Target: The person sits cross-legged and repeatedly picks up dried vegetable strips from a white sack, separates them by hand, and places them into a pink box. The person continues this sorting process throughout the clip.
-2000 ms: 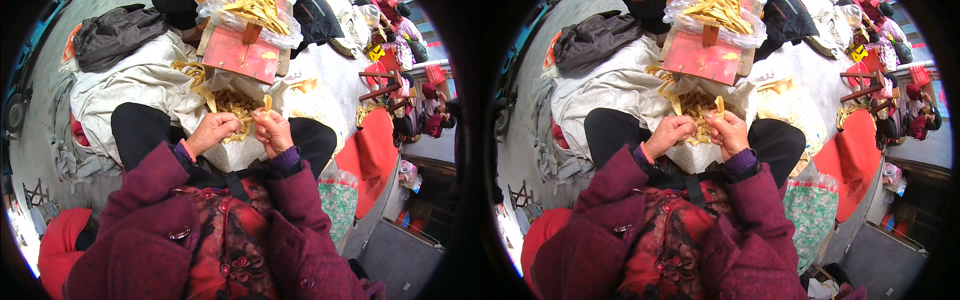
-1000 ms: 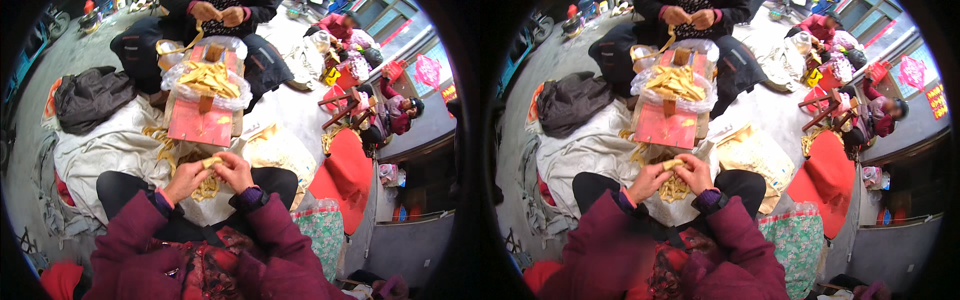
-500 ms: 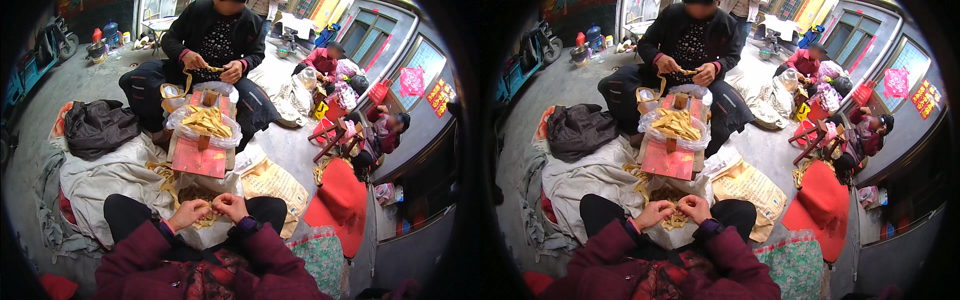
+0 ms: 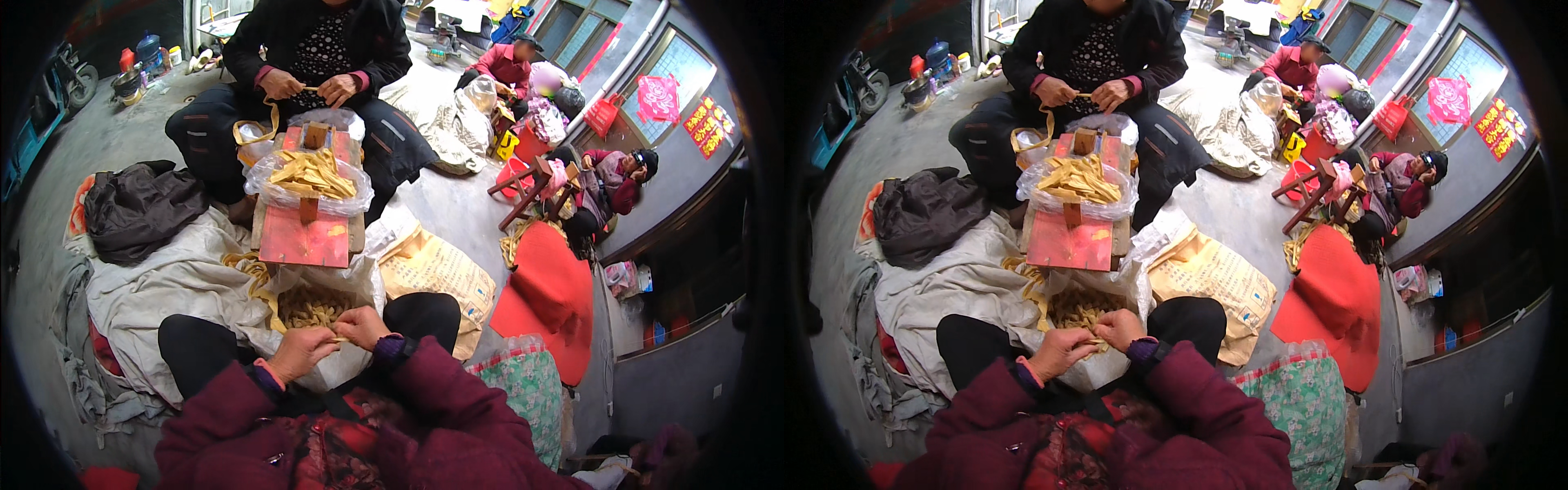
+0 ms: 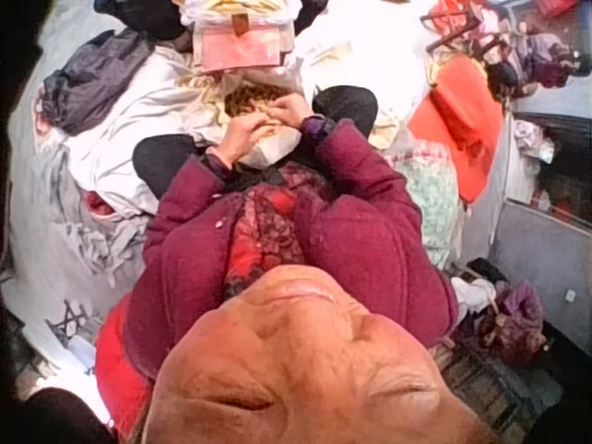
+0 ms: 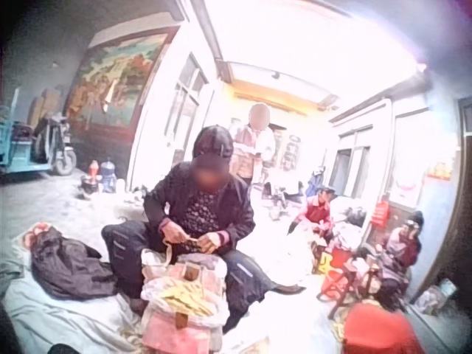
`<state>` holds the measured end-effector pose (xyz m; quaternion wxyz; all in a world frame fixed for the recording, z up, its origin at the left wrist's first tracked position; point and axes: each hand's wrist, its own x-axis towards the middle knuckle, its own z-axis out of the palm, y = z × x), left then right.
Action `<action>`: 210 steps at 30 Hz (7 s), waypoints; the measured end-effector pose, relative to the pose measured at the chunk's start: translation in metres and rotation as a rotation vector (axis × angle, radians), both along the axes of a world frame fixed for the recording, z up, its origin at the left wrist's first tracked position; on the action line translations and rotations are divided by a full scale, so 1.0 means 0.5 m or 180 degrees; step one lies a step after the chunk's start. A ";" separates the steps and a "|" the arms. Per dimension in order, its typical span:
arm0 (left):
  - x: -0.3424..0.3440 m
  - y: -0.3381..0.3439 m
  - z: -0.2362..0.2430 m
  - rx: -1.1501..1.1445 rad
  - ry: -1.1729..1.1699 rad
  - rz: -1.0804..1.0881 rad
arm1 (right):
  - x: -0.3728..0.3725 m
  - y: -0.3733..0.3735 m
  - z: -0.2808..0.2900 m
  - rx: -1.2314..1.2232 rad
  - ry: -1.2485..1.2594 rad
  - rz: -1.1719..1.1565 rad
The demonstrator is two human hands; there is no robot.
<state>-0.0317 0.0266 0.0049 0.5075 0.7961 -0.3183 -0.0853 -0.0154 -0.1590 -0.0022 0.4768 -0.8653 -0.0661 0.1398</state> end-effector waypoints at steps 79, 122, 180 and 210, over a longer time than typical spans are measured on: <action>0.017 0.033 -0.066 -0.1241 0.2305 0.0207 | -0.034 0.055 0.034 0.2877 0.1786 -0.1208; 0.052 0.015 -0.052 -0.0711 0.0848 0.0370 | 0.034 0.014 0.022 0.0532 -0.0383 -0.0235; 0.027 -0.020 -0.092 -0.0876 0.1437 0.1318 | -0.004 0.082 -0.015 -0.0866 -0.1974 -0.0167; 0.032 0.034 -0.050 -0.2280 0.4024 -0.0527 | -0.004 0.046 0.011 0.1622 0.0496 -0.0744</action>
